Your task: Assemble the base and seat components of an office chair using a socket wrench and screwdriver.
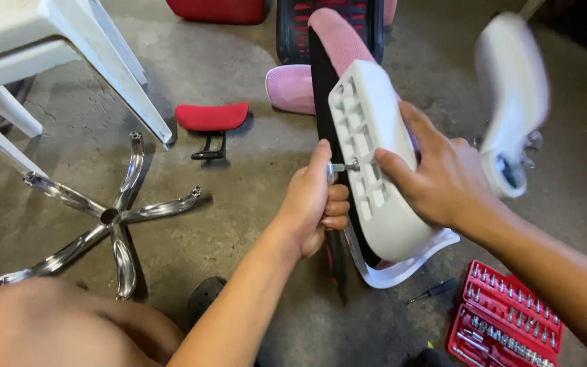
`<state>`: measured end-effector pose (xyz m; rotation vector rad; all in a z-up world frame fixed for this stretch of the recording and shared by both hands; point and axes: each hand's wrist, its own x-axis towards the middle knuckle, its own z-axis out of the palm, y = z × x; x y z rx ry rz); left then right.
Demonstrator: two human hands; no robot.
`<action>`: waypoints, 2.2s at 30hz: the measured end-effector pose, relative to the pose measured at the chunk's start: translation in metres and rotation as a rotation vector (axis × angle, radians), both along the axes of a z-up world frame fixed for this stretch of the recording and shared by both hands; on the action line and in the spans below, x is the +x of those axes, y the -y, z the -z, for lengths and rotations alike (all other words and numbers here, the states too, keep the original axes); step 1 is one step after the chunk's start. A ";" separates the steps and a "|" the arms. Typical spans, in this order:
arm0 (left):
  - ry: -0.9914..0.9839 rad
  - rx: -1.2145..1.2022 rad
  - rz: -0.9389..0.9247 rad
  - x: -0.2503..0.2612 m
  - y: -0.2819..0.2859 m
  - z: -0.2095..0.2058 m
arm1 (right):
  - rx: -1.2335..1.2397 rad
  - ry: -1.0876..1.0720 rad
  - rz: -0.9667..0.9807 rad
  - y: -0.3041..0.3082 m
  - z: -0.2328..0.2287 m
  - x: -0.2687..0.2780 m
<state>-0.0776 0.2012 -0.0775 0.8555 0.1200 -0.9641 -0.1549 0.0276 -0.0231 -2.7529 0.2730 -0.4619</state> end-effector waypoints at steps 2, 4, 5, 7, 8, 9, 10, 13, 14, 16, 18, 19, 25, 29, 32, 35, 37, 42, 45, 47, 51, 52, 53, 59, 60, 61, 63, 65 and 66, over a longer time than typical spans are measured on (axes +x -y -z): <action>0.176 0.025 -0.027 -0.001 -0.003 0.004 | 0.060 0.026 -0.034 0.003 0.000 0.000; 0.344 0.047 -0.056 0.003 -0.001 0.009 | 0.117 0.045 -0.070 0.009 0.007 0.002; 0.684 0.272 -0.169 0.009 0.002 0.012 | 0.023 0.110 -0.110 0.013 0.015 0.004; 1.077 0.478 -0.305 0.026 0.006 0.016 | -0.092 0.231 -0.149 0.009 0.017 0.015; 0.947 0.543 -0.269 0.020 0.006 0.023 | -0.022 0.167 -0.124 0.000 0.013 0.011; 0.815 0.605 -0.231 0.014 0.005 0.030 | 0.048 0.103 -0.099 -0.009 0.009 0.007; 0.813 0.606 -0.238 0.015 0.007 0.033 | 0.046 0.103 -0.106 -0.007 0.009 0.011; 1.030 0.546 -0.407 0.009 0.010 0.034 | 0.026 0.051 -0.120 -0.001 0.007 0.017; 1.007 0.544 -0.392 0.005 0.011 0.029 | 0.001 0.012 -0.100 0.000 0.004 0.021; 0.984 0.546 -0.382 0.002 0.010 0.019 | -0.022 -0.025 -0.085 -0.001 -0.004 0.025; 1.026 0.545 -0.408 0.004 0.011 0.008 | 0.165 -0.114 0.107 -0.005 -0.016 0.025; 1.031 0.545 -0.412 0.007 0.005 0.000 | 0.165 -0.108 0.104 -0.001 -0.012 0.027; 0.306 -0.079 0.154 0.010 -0.017 -0.015 | 0.387 -0.033 0.093 -0.009 -0.007 0.025; 0.553 0.320 -0.028 -0.004 -0.018 -0.038 | 0.374 0.006 0.076 -0.011 -0.007 0.026; 0.767 0.488 -0.061 -0.004 -0.018 -0.048 | 0.669 -0.028 0.136 -0.016 -0.016 0.026; 0.945 0.570 0.022 -0.006 -0.011 -0.060 | 0.948 -0.052 0.117 -0.014 -0.023 0.025; 0.991 0.564 0.089 -0.014 -0.005 -0.062 | 1.023 -0.042 0.064 -0.004 -0.021 0.021; 1.333 0.528 -0.082 -0.043 0.003 -0.065 | 1.221 -0.110 0.003 0.021 -0.021 0.012; 1.480 0.383 -0.131 -0.051 0.007 -0.050 | 1.234 -0.117 0.002 0.022 -0.027 0.007; 1.501 0.412 -0.143 -0.052 0.006 -0.050 | 1.159 -0.099 -0.009 0.025 -0.025 0.008; 1.425 0.569 -0.246 -0.057 -0.006 -0.043 | 0.696 -0.155 0.059 0.007 -0.031 0.008; 1.421 0.571 -0.247 -0.058 -0.008 -0.043 | 0.696 -0.159 0.058 0.008 -0.028 0.007; 1.370 0.573 -0.242 -0.059 -0.011 -0.042 | 0.706 -0.197 0.010 0.008 -0.026 0.005; 1.384 0.599 -0.323 -0.059 -0.019 -0.029 | 0.243 -0.316 -0.191 0.014 -0.025 -0.021; 1.484 0.564 -0.408 -0.057 -0.018 -0.026 | 0.219 -0.307 -0.325 0.025 -0.017 -0.025; 1.484 0.562 -0.409 -0.055 -0.019 -0.027 | 0.218 -0.307 -0.325 0.038 -0.007 -0.032; 1.432 0.563 -0.373 -0.053 -0.020 -0.028 | 0.345 -0.457 -0.443 0.068 0.014 -0.047; 1.447 0.576 -0.339 -0.045 -0.024 -0.030 | 0.341 -0.396 -0.425 0.054 0.031 -0.058; 1.459 0.585 -0.302 -0.042 -0.025 -0.031 | 0.337 -0.337 -0.404 0.049 0.039 -0.066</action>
